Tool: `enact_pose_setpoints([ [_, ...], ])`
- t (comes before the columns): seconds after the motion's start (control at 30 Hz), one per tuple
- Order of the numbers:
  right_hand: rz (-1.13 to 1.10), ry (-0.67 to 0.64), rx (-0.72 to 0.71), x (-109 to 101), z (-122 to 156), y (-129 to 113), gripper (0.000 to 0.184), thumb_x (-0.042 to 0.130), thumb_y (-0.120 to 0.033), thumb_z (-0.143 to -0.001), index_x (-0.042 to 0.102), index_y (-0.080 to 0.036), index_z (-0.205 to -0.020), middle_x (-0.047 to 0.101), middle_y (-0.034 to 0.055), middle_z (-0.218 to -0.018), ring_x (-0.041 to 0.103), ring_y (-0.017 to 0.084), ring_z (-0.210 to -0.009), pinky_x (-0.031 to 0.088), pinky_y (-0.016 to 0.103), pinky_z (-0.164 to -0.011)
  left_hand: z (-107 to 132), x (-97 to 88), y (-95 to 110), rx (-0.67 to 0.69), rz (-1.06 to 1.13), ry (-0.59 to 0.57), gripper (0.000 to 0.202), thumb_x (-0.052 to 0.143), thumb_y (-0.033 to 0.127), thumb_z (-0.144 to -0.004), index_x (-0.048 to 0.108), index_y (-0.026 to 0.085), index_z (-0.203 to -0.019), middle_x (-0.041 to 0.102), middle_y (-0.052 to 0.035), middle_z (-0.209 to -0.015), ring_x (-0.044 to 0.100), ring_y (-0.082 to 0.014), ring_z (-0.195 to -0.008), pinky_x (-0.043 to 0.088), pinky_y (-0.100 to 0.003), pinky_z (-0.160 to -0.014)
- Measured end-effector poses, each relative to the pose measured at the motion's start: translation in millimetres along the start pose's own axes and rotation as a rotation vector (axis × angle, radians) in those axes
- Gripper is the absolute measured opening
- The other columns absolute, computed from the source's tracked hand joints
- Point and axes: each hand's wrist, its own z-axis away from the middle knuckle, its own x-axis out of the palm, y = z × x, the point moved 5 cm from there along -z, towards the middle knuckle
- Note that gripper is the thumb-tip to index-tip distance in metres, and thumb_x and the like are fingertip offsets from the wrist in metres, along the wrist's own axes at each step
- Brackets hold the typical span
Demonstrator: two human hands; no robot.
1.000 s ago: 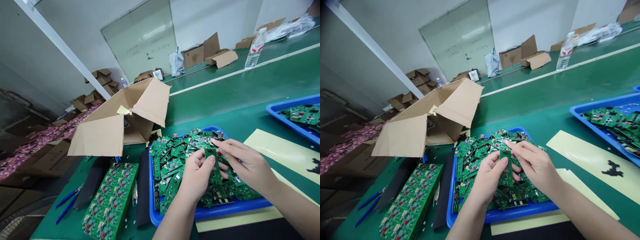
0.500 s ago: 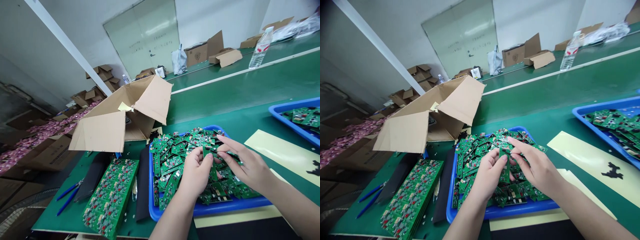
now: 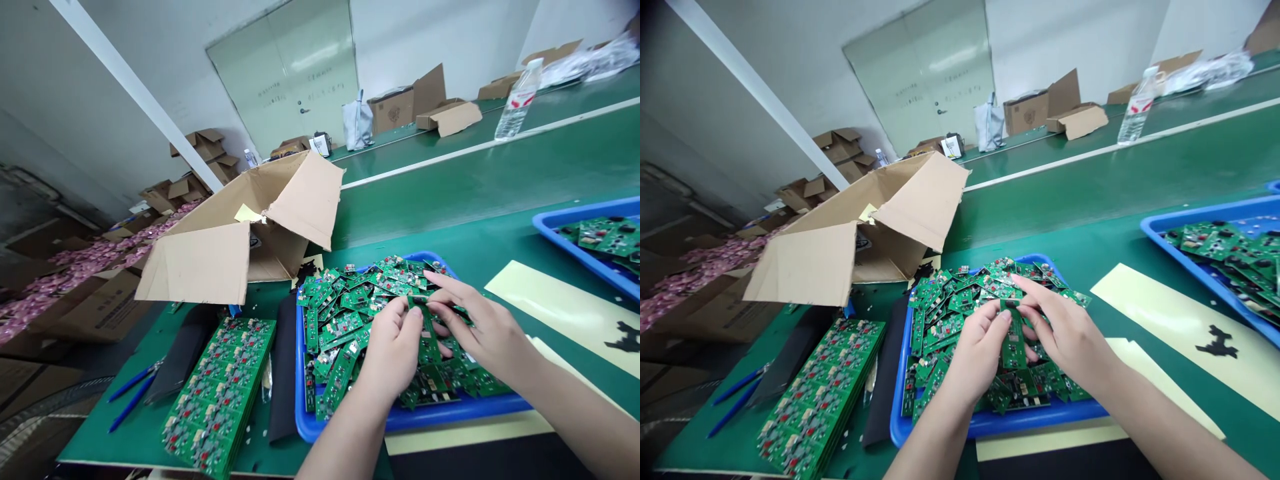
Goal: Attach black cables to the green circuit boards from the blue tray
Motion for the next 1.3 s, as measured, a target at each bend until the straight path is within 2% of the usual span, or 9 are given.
enact_pose_setpoints([
  [0.13, 0.025, 0.017, 0.010, 0.6, 0.6, -1.0, 0.036, 0.041, -0.021, -0.100, 0.049, -0.021, -0.135, 0.069, 0.0031, -0.080, 0.066, 0.013, -0.055, 0.056, 0.024, -0.054, -0.1, 2.8, 2.0, 0.013, 0.018, -0.004, 0.015, 0.051, 0.032, -0.087, 0.055, 0.018, -0.086, 0.065, -0.0005, -0.067, 0.064, -0.0149, -0.051, 0.047, -0.023, -0.050],
  [0.3, 0.047, 0.012, -0.015, 1.8, 2.8, -3.6, 0.038, 0.043, -0.018, -0.099, 0.049, -0.022, -0.136, 0.070, 0.0039, -0.080, 0.065, 0.014, -0.056, 0.056, 0.027, -0.057, 1.5, -1.2, 0.5, 0.042, -0.049, 0.086, 0.021, 0.053, 0.036, -0.088, 0.049, 0.020, -0.075, 0.061, -0.0002, -0.071, 0.062, -0.0140, -0.055, 0.045, -0.022, -0.049],
  [0.47, 0.102, 0.006, -0.071, 3.8, 4.1, -9.0, 0.041, 0.044, -0.015, -0.099, 0.045, -0.022, -0.139, 0.072, 0.0040, -0.081, 0.069, 0.017, -0.067, 0.054, 0.028, -0.062, 4.0, -3.0, -2.1, 0.084, -0.174, 0.149, 0.027, 0.052, 0.038, -0.091, 0.043, 0.023, -0.071, 0.051, 0.0057, -0.056, 0.053, -0.0113, -0.043, 0.039, -0.021, -0.045],
  [0.57, 0.132, 0.012, -0.076, 3.6, 4.1, -9.6, 0.038, 0.044, -0.016, -0.099, 0.049, -0.021, -0.136, 0.073, 0.0052, -0.087, 0.070, 0.017, -0.072, 0.056, 0.028, -0.067, 5.3, -1.9, -1.4, 0.115, -0.268, 0.171, 0.025, 0.049, 0.036, -0.092, 0.042, 0.024, -0.071, 0.053, 0.0055, -0.053, 0.052, -0.0123, -0.041, 0.039, -0.022, -0.046],
  [0.8, 0.163, 0.075, 0.011, -4.3, 3.0, -7.3, 0.038, 0.047, -0.025, -0.099, 0.050, -0.020, -0.136, 0.072, 0.0048, -0.083, 0.070, 0.018, -0.069, 0.058, 0.029, -0.067, 6.4, 0.5, -1.4, 0.097, -0.366, 0.133, 0.023, 0.040, 0.036, -0.094, 0.039, 0.025, -0.074, 0.054, 0.0051, -0.055, 0.052, -0.0120, -0.039, 0.037, -0.021, -0.042],
  [1.0, 0.179, 0.059, -0.011, -2.2, 2.0, -13.4, 0.047, 0.047, -0.021, -0.097, 0.043, -0.022, -0.144, 0.068, 0.0115, -0.117, 0.069, 0.025, -0.099, 0.057, 0.037, -0.087, 7.3, -1.2, -0.3, 0.112, -0.294, 0.155, 0.027, 0.045, 0.043, -0.093, 0.040, 0.024, -0.073, 0.051, 0.0061, -0.055, 0.051, -0.0106, -0.038, 0.036, -0.019, -0.038],
  [1.13, 0.165, 0.065, 0.081, -6.6, 0.5, -2.1, 0.047, 0.051, -0.032, -0.096, 0.046, -0.023, -0.142, 0.046, 0.0175, -0.145, 0.070, 0.023, -0.085, 0.061, 0.038, -0.072, 9.0, -3.6, 3.9, 0.148, -0.214, 0.180, 0.030, 0.046, 0.046, -0.093, 0.040, 0.024, -0.075, 0.050, 0.0077, -0.052, 0.046, -0.0090, -0.035, 0.037, -0.019, -0.039],
  [1.23, 0.062, 0.082, 0.093, -9.9, -0.5, 3.9, 0.032, 0.052, -0.031, -0.096, 0.059, -0.022, -0.126, 0.067, 0.0119, -0.120, 0.070, 0.021, -0.085, 0.060, 0.037, -0.078, 9.2, -3.7, 4.8, 0.158, -0.177, 0.164, 0.029, 0.044, 0.047, -0.094, 0.043, 0.023, -0.079, 0.052, 0.0072, -0.054, 0.045, -0.0081, -0.035, 0.038, -0.018, -0.041],
  [1.3, 0.013, 0.086, 0.062, -10.2, -1.0, 3.6, 0.020, 0.054, -0.027, -0.095, 0.064, -0.023, -0.112, 0.072, 0.0072, -0.100, 0.070, 0.022, -0.090, 0.058, 0.037, -0.083, 8.7, -3.2, 4.3, 0.165, -0.189, 0.147, 0.027, 0.043, 0.046, -0.095, 0.047, 0.022, -0.084, 0.054, 0.0060, -0.056, 0.047, -0.0086, -0.036, 0.040, -0.019, -0.042],
])
